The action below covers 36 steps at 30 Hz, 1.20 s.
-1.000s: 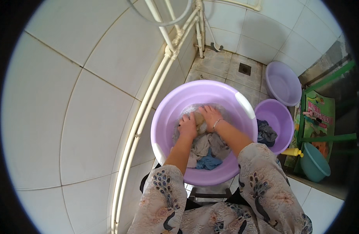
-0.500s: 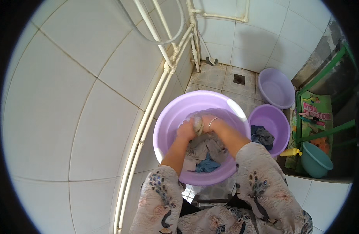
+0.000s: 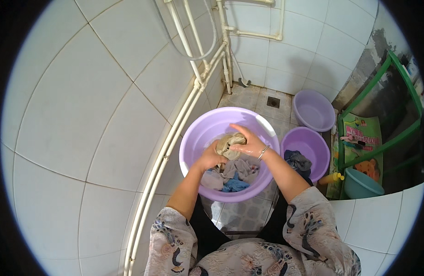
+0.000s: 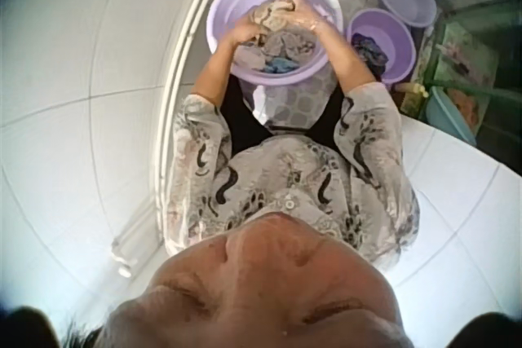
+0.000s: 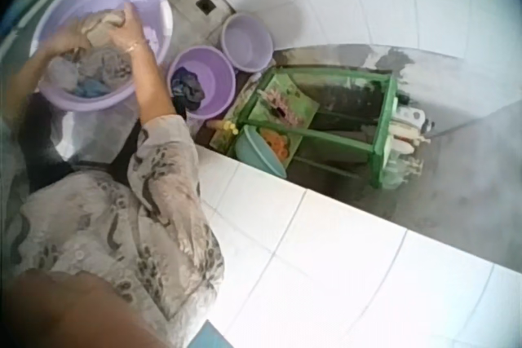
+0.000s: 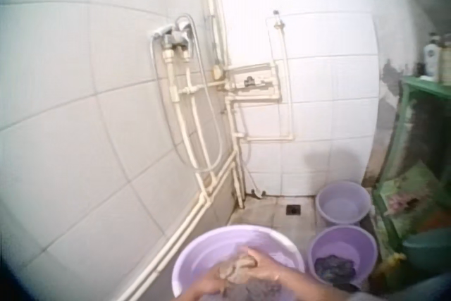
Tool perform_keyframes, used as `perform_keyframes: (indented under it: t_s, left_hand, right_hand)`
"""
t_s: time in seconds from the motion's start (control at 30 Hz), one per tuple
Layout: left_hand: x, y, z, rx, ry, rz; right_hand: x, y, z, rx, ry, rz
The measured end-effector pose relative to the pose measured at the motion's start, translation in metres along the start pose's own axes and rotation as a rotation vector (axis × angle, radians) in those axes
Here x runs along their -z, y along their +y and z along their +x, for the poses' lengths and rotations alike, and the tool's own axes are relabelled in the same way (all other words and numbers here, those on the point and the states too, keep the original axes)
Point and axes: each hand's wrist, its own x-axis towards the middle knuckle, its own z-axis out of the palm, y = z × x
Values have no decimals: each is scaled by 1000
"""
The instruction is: The person hand-washes a beige towel in a purple basin filled with soapy water. They repeatedly submerge, scrub, and wring the towel, then transfer it to a second purple basin. Finally, they pick up a small white cloth and begin washing it.
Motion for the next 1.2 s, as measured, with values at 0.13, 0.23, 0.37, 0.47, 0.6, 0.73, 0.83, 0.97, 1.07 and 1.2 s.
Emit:
perform_keyframes:
  t_s: [0.13, 0.23, 0.37, 0.47, 0.6, 0.73, 0.83, 0.97, 1.07, 1.2]
  left_hand:
    - [-16, 0, -3, 140, -57, 63]
    - [-27, 3, -4, 82, 75, 466]
    - [-51, 10, 1, 227, 110, 814]
    - [-60, -15, 18, 309, 99, 892]
    - [-65, -2, 12, 337, 99, 877]
    - [-64, 20, -9, 76, 174, 1006]
    - [-57, 25, -12, 91, 147, 945]
    - [-44, 25, -9, 86, 120, 585]
    - [-33, 21, -8, -60, 119, 247]
    - [-24, 0, -1, -147, -16, -179]
  right_hand:
    - [-29, 33, -9, -166, 137, -131]
    - [-35, 34, 14, -272, 204, -196]
    - [-48, 57, 27, -452, 198, -457]
    - [-60, 80, 38, -566, 87, -605]
    - [-54, 77, 43, -656, 46, -584]
    - [-41, 83, 38, -615, 137, -459]
    - [-29, 67, 34, -650, 52, -396]
    - [-9, 58, 30, -498, -19, -92]
    - [3, 42, 26, -299, -22, 98]
    - [-1, 38, 18, -220, 41, 386]
